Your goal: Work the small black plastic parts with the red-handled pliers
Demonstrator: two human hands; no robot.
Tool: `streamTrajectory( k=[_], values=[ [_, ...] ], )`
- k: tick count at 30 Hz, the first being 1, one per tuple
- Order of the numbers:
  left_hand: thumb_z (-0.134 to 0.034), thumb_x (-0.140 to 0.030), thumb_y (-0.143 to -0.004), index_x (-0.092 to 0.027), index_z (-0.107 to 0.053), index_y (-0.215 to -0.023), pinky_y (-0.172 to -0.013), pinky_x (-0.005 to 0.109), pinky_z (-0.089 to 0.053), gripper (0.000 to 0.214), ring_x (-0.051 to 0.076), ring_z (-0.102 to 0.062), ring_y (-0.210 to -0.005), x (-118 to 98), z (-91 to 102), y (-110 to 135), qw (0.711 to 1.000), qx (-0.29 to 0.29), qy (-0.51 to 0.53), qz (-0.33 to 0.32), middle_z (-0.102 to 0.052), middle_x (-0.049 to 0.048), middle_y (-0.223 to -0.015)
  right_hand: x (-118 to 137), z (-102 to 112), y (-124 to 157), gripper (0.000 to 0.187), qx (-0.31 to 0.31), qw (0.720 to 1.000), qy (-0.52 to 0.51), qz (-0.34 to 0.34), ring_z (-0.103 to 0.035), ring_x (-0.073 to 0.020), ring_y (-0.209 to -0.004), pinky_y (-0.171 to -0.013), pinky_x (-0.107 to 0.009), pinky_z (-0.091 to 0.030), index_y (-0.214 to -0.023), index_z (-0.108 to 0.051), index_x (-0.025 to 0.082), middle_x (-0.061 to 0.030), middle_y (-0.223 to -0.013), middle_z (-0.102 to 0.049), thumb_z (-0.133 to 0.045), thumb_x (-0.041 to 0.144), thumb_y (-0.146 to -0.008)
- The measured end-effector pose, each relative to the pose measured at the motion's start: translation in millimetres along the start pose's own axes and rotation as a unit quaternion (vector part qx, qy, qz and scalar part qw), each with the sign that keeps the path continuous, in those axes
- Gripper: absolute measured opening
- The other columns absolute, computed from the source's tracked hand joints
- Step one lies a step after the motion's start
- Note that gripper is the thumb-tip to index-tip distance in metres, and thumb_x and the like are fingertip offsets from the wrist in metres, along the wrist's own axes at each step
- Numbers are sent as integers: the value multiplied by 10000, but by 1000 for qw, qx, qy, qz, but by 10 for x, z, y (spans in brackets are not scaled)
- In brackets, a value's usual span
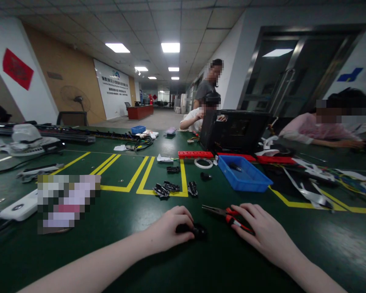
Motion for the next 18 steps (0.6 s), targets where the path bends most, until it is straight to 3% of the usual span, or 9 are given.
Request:
streamTrajectory(
  k=[8,18],
  values=[
    [-751,-162,-810,-176,-718,-897,-917,367,-510,94,209,-621,-1030,43,33,-18,999,-13,36,22,-625,62,-1115,274,84,157,435,-65,991,-58,99,-678,-249,-993,-818,-376,-587,-1266,-608,230,-121,-1153,-671,-595,362,-852],
    [-757,-195,-812,-198,-751,-938,-935,376,-503,126,216,-618,-1054,64,39,-23,998,4,51,43,-629,61,-1133,370,21,199,442,-72,986,-75,130,-686,-240,-959,-808,-373,-595,-1252,-591,200,-127,-1110,-681,-609,362,-842]
  ],
)
Point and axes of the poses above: each hand's wrist, its own y-axis away from the middle knuckle, its own z-axis out of the back of the hand, x = y × z, the point moved 6 cm from there along -y, towards the middle knuckle
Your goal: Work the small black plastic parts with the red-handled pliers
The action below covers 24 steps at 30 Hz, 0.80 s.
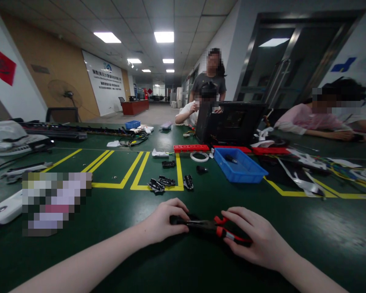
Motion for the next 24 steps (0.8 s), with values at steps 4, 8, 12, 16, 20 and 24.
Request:
streamTrajectory(
  k=[4,8,12,16,20,24],
  values=[
    [-763,-210,-811,-194,-750,-944,-933,369,-506,134,217,-615,-1060,8,-3,0,1000,7,-1,-1,-627,63,-1141,34,12,-5,438,-7,1000,5,11,-684,-238,-957,-809,-370,-593,-1246,-582,188,-133,-1109,-675,-621,347,-840],
    [-748,-197,-824,-187,-740,-936,-937,370,-504,112,216,-611,-1068,8,-2,3,1000,9,-6,0,-623,62,-1149,15,33,-22,438,-15,1000,7,4,-683,-234,-949,-799,-361,-591,-1244,-580,184,-132,-1107,-673,-626,332,-835],
    [-751,-185,-819,-182,-738,-919,-936,364,-499,101,209,-616,-1050,-3,-2,1,1000,4,-11,-8,-624,57,-1136,37,66,-53,408,-29,999,5,17,-685,-222,-909,-765,-340,-594,-1203,-600,163,-132,-1071,-675,-626,341,-836],
    [-751,-186,-820,-183,-736,-919,-940,365,-497,101,205,-611,-1053,-3,-9,11,1000,8,-10,3,-617,50,-1133,78,75,-74,401,-20,999,9,30,-682,-215,-899,-757,-328,-594,-1193,-599,146,-134,-1056,-672,-629,342,-844],
    [-736,-204,-835,-192,-729,-936,-954,376,-496,102,204,-607,-1066,6,-18,28,1000,9,-4,4,-606,39,-1158,88,65,-61,430,-9,1000,10,27,-678,-225,-923,-769,-343,-594,-1227,-581,153,-135,-1083,-664,-619,377,-862],
    [-742,-202,-826,-200,-726,-956,-953,378,-502,131,204,-611,-1067,25,-31,22,1000,8,-10,-10,-610,38,-1162,99,21,-68,632,49,999,18,8,-671,-248,-968,-783,-355,-594,-1302,-539,160,-141,-1138,-649,-748,419,-765]
  ],
)
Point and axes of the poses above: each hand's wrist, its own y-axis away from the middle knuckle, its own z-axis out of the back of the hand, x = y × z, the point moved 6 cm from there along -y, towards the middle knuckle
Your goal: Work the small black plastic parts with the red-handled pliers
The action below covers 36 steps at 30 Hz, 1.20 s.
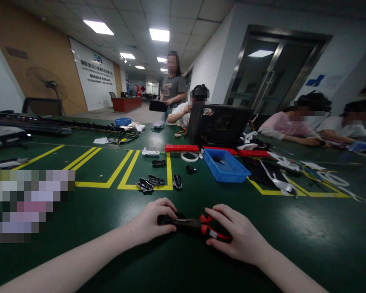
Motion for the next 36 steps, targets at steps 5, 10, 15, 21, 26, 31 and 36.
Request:
streamTrajectory(
  k=[5,10,15,21,26,31,36],
  values=[
    [-730,-171,-831,-202,-729,-987,-963,391,-508,159,212,-623,-1072,-19,-2,-3,1000,-1,-21,-8,-644,52,-1155,24,-18,-44,641,42,999,-5,-30,-664,-247,-940,-770,-373,-585,-1309,-537,176,-122,-1110,-662,-764,365,-740],
    [-711,-119,-841,-234,-706,-1112,-981,405,-516,294,216,-624,-1102,-54,-37,25,996,-3,-77,-36,-669,46,-1193,-2,-31,-43,491,37,998,-25,-43,-657,-236,-909,-788,-392,-560,-1223,-592,181,-108,-1067,-677,-702,338,-771],
    [-663,-103,-879,-231,-676,-1166,-969,399,-540,314,210,-639,-1086,-72,-93,50,990,1,-124,-60,-683,46,-1193,-31,-15,-48,444,26,997,-51,-59,-656,-224,-889,-808,-406,-531,-1178,-614,200,-87,-1040,-698,-691,327,-759],
    [-662,-83,-875,-211,-666,-1164,-929,400,-567,316,213,-652,-1057,-116,-87,56,986,-4,-151,-66,-690,51,-1162,-1,5,-87,369,7,995,-74,-69,-663,-221,-905,-1059,-564,-366,-1101,-633,221,-48,-985,-711,-697,323,-752],
    [-645,-96,-894,-215,-657,-1172,-942,399,-566,302,209,-649,-1068,-115,-84,69,983,-16,-171,-70,-685,50,-1181,18,6,-94,317,-7,995,-69,-68,-644,-245,-1021,-1133,-554,-282,-1037,-650,229,-25,-935,-712,-702,340,-744],
    [-632,-133,-914,-226,-641,-1196,-958,404,-557,296,214,-628,-1095,-79,-105,71,980,-11,-181,-78,-666,52,-1212,39,48,-91,345,-35,998,-30,-37,-634,-253,-1051,-1147,-521,-282,-1057,-654,217,-28,-897,-705,-695,369,-751],
    [-615,-136,-916,-230,-638,-1186,-957,404,-549,287,212,-613,-1088,-75,-114,64,982,-7,-175,-76,-649,53,-1208,52,62,-100,344,-24,999,-9,-23,-641,-264,-1046,-1125,-532,-326,-1057,-655,208,-39,-887,-705,-681,376,-758]
  ],
)
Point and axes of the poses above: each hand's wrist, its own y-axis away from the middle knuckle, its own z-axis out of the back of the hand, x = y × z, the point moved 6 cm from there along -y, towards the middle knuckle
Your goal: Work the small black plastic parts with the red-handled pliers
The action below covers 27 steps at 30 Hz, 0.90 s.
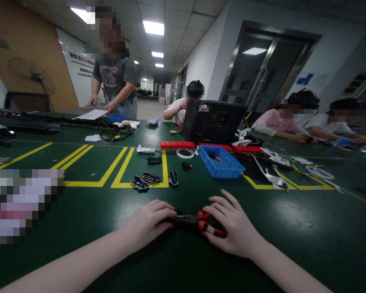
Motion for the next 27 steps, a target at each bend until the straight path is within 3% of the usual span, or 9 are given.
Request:
streamTrajectory(
  k=[8,15,21,27],
  values=[
    [-588,-115,-896,-220,-629,-1166,-950,398,-541,292,218,-577,-1125,-61,57,14,999,-7,23,27,-586,70,-1256,-4,11,-9,337,12,1000,-3,-2,-643,-265,-1036,-1128,-539,-335,-1054,-658,214,-46,-893,-709,-675,369,-754],
    [-618,-131,-878,-208,-672,-1036,-980,487,-501,184,244,-608,-1082,-36,66,-15,999,-17,4,42,-650,60,-1178,-47,-6,7,372,5,1000,-4,-5,-638,-268,-1057,-1124,-557,-324,-1085,-654,206,-55,-949,-714,-690,363,-750],
    [-613,-177,-899,-212,-693,-1018,-975,430,-519,148,224,-609,-1102,41,67,-23,994,1,83,65,-626,54,-1209,-61,-1,4,389,3,1000,-18,-26,-639,-266,-1054,-1126,-558,-317,-1093,-644,211,-48,-959,-723,-702,374,-745],
    [-616,-193,-904,-218,-711,-1007,-980,443,-514,143,229,-606,-1103,57,88,-25,992,9,104,67,-615,56,-1216,-77,-9,7,366,9,999,-25,-43,-636,-267,-1051,-1133,-570,-301,-1070,-644,219,-46,-968,-727,-704,364,-740]
  ],
)
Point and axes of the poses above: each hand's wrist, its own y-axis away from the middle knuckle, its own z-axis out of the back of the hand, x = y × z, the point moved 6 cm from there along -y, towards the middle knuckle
